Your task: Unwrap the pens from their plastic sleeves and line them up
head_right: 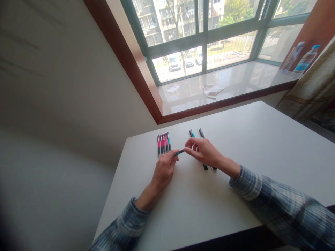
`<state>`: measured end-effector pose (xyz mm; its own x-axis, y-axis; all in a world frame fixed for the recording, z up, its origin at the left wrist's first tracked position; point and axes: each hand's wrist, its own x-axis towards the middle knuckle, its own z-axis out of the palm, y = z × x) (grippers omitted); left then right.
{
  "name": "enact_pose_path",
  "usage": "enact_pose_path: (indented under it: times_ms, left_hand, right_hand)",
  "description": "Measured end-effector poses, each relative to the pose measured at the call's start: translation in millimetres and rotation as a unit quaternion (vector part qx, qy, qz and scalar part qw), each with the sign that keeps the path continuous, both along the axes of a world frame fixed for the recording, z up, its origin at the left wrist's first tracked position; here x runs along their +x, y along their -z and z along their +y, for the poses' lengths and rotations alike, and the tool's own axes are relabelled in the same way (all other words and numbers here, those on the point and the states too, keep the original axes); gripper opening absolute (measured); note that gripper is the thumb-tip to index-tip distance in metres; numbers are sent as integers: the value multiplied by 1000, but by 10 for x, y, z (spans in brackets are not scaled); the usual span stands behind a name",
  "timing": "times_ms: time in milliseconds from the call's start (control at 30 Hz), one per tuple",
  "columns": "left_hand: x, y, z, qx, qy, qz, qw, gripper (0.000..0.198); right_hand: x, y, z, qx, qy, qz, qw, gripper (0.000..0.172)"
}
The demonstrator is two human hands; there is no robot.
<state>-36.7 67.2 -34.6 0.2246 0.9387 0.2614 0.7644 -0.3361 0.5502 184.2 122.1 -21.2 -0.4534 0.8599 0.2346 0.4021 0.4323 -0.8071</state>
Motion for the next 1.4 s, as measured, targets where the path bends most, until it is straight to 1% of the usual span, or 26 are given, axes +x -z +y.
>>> enact_pose_path:
  times_ms: [100, 233, 400, 433, 500, 533, 700, 833, 933, 1000, 1033, 1133, 1167, 1300, 1367, 1400]
  left_hand:
    - [-1, -1, -1, -3, -1, -4, 1000, 33]
    - [0, -5, 4, 1, 5, -6, 1000, 31]
    - [4, -14, 6, -6, 2, -13, 1000, 28]
    - [4, -14, 6, -7, 3, -13, 1000, 28]
    - [3, -11, 5, -8, 6, -13, 1000, 27]
    - [1, -7, 4, -9, 8, -12, 1000, 27]
    - [-8, 7, 4, -12, 10, -16, 1000, 28]
    - [-3, -4, -2, 1, 3, -13, 1000, 28]
    - [3, -14, -4, 2, -6, -18, 1000, 29]
    - [5, -17, -4, 0, -7, -18, 1000, 29]
    - [5, -18, -5, -1, -5, -17, 1000, 29]
    - [5, -18, -7, 0, 1, -13, 1000, 29]
    - [4, -18, -8, 0, 1, -12, 1000, 29]
    - [2, -25, -7, -3, -1, -11, 1000, 30]
    - [3, -27, -7, -3, 4, -11, 1000, 30]
    - [5, -28, -6, -3, 7, -10, 1000, 29]
  right_hand:
    - [-2, 0, -7, 7, 1, 10, 1000, 18]
    - [7, 9, 3, 7, 14, -13, 1000, 31]
    - [8, 11, 9, 6, 9, 15, 1000, 22]
    - [8, 12, 9, 8, 9, 6, 1000, 24]
    - [8, 12, 6, 11, 15, -16, 1000, 33]
    - [7, 10, 4, 10, 17, -17, 1000, 36]
    - [-5, -5, -6, 8, 0, 22, 1000, 24]
    - [-5, -5, -8, 8, 11, -8, 1000, 33]
    - [-2, -5, -12, 5, 4, 12, 1000, 26]
    - [1, 4, -11, 7, -2, 18, 1000, 24]
    - [2, 11, -8, 9, -1, 12, 1000, 26]
    - [4, 33, 3, 14, 15, -14, 1000, 38]
    - [4, 35, 4, 13, 17, -13, 1000, 38]
    - [3, 24, 2, 3, 0, 28, 1000, 26]
    - [4, 28, 5, 5, 2, 27, 1000, 26]
    - [5, 33, 7, 9, 9, 20, 1000, 29]
